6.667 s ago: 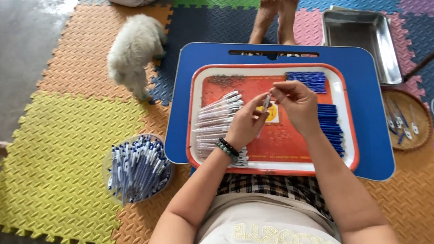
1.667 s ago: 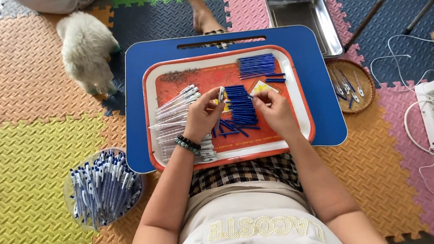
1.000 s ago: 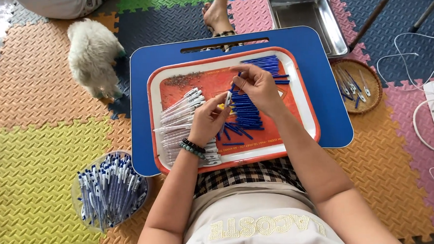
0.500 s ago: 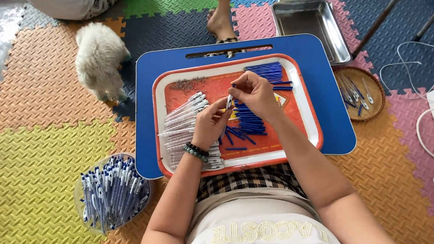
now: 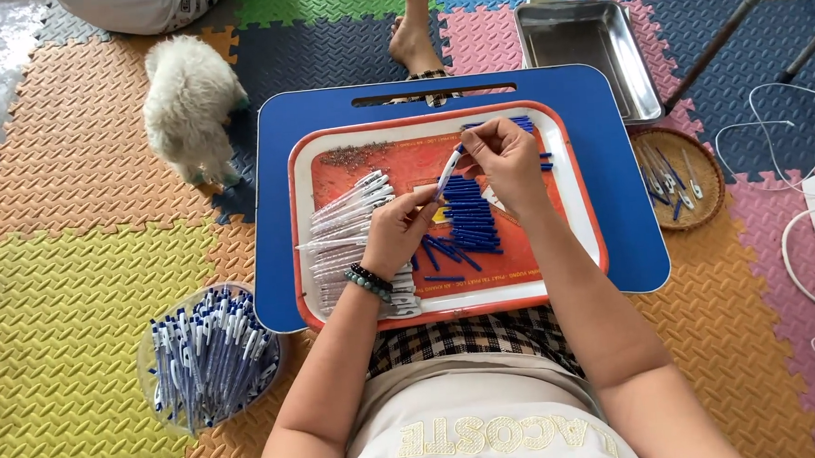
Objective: Assembling ballpoint pens by inserting ink refills into barrels and attaching caps on a tray.
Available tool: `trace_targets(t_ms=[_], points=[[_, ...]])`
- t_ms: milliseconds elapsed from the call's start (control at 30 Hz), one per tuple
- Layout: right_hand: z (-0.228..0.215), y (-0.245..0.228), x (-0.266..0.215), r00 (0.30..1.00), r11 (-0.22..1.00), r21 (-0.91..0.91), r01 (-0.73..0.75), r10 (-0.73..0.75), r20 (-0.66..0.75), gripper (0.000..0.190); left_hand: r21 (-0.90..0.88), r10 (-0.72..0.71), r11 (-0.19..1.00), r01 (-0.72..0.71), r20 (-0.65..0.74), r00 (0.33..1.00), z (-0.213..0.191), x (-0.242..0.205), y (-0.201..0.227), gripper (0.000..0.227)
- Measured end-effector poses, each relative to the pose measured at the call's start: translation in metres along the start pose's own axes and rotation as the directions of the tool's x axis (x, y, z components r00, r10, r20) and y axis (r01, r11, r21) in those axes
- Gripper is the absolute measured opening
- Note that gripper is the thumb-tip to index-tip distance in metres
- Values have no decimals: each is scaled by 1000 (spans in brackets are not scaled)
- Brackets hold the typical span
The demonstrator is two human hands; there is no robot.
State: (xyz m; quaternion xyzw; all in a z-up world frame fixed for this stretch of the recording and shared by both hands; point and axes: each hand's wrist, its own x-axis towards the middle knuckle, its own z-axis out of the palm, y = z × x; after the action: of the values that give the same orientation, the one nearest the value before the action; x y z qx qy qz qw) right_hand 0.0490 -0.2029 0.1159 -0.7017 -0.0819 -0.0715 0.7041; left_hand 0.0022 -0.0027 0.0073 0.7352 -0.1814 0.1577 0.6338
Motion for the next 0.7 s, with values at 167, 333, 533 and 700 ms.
trace_targets(t_ms=[167, 333, 533, 700], points=[[1, 1, -2, 998, 998, 24, -57, 57, -8, 27, 5, 19, 1000, -19, -11, 1000, 0, -2, 1, 28], [-1, 6, -2, 991, 991, 17, -132, 131, 37, 26, 31, 46, 998, -46, 6, 999, -3, 2, -1, 25], [-6, 1, 0, 986, 987, 38, -153, 150, 79, 22, -23, 16, 1000, -16, 13, 1000, -3, 2, 8, 24], [-11, 6, 1, 976, 974, 95, -207, 198, 92, 25, -1, 17, 1000, -17, 18, 1000, -3, 4, 6, 24]])
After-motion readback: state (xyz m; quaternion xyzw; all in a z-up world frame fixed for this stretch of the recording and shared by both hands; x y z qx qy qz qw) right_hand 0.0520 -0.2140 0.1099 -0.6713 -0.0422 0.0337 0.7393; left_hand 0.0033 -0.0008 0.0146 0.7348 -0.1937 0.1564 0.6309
